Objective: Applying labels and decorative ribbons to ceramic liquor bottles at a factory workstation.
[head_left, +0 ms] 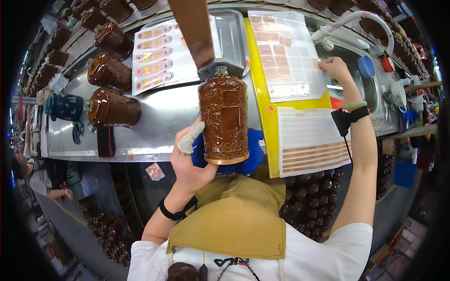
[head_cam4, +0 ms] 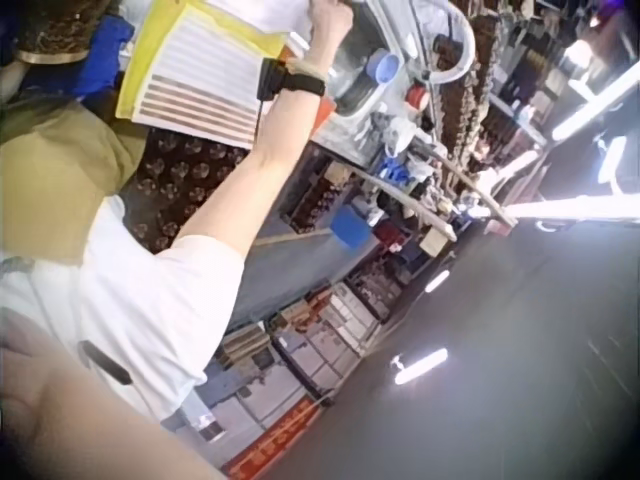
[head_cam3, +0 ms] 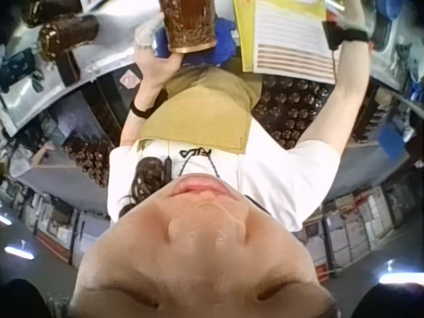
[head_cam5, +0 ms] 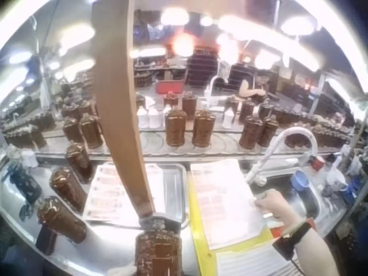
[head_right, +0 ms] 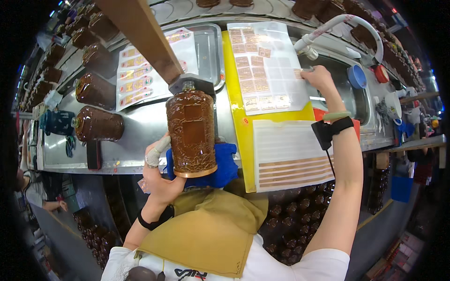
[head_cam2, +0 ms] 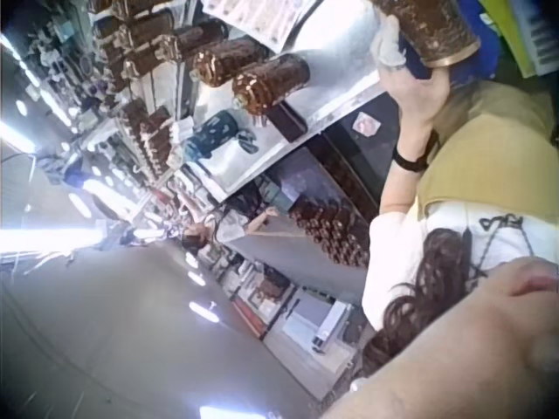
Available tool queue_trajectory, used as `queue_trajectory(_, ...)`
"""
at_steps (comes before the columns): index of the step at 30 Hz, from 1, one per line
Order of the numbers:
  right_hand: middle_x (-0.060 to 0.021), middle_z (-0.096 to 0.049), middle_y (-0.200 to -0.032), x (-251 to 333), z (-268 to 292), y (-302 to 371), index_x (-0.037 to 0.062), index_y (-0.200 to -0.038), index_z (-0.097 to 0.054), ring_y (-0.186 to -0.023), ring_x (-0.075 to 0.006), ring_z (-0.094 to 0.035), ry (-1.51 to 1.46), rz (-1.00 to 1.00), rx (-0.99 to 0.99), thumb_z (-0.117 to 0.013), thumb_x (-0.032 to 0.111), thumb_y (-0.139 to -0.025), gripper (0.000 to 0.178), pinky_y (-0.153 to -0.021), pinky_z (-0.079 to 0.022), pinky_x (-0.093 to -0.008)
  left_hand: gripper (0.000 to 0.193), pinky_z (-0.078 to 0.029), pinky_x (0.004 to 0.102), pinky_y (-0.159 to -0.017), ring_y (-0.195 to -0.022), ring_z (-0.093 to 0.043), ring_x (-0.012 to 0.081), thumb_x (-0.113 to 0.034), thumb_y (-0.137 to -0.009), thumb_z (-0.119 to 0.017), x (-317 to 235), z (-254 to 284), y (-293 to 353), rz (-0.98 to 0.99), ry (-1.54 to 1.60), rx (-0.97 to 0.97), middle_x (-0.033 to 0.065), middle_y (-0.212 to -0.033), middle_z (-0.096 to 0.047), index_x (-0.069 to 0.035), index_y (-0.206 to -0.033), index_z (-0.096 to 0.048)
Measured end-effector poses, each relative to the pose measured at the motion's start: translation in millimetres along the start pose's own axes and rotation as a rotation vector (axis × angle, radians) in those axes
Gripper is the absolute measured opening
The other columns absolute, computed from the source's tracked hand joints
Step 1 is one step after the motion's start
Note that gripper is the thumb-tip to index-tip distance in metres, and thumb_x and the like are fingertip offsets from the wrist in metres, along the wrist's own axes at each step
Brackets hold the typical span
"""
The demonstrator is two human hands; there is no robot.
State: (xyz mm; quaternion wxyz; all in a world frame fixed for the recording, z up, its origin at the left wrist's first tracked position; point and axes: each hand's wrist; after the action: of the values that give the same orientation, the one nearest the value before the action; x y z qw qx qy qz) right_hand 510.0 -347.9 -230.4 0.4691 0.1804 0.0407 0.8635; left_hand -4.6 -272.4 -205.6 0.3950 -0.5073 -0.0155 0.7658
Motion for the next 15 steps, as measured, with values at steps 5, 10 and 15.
queue_trajectory(5, -0.0219, -0.074, -0.102, 13, 15, 30, 0.0014, -0.103, -0.073, -0.096, -0.0366, -0.071, 0.026, 0.037, -0.062, -0.077, 0.037, -0.08, 0.042, -0.085, -0.054, -0.0417, 0.064, -0.048, 0.0387, -0.104, -0.121, -0.062, 0.0305, -0.003, -0.076, -0.082, 2, 0, 0, -0.017, 0.023, -0.014, 0.0197, -0.131, -0.062, 0.003, -0.134, -0.057)
queue_trajectory(10, -0.0172, -0.065, -0.095, 85, 34, 118, 0.0001, -0.097, -0.064, -0.094, -0.0377, -0.062, -0.156, 0.771, -0.209, -0.069, 0.005, -0.091, 0.009, -0.085, -0.049, -0.0409, 0.064, -0.051, 0.04, -0.101, -0.116, -0.066, 0.0341, -0.001, -0.071, -0.08, 6, -3, 2, -0.027, 0.034, -0.05, 0.0202, -0.127, -0.063, 0.003, -0.132, -0.06)
queue_trajectory(15, -0.005, -0.059, -0.099, 168, 49, 204, 0.0105, -0.094, -0.063, -0.099, -0.0258, -0.06, 0.205, 1.412, -0.154, -0.064, 0.004, -0.079, 0.017, -0.084, -0.049, -0.0392, 0.067, -0.052, 0.0395, -0.1, -0.115, -0.066, 0.0334, -0.003, -0.072, -0.083, 11, -6, 6, 0.011, 0.083, -0.061, 0.019, -0.126, -0.063, 0.003, -0.134, -0.059)
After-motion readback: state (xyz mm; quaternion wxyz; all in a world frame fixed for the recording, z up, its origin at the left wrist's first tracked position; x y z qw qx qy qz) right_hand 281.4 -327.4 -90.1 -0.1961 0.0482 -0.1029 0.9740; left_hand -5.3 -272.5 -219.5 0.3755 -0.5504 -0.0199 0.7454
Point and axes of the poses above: each hand's wrist, its own y-axis away from the middle knuckle, its own z-axis out of the back of the hand, x = y × z
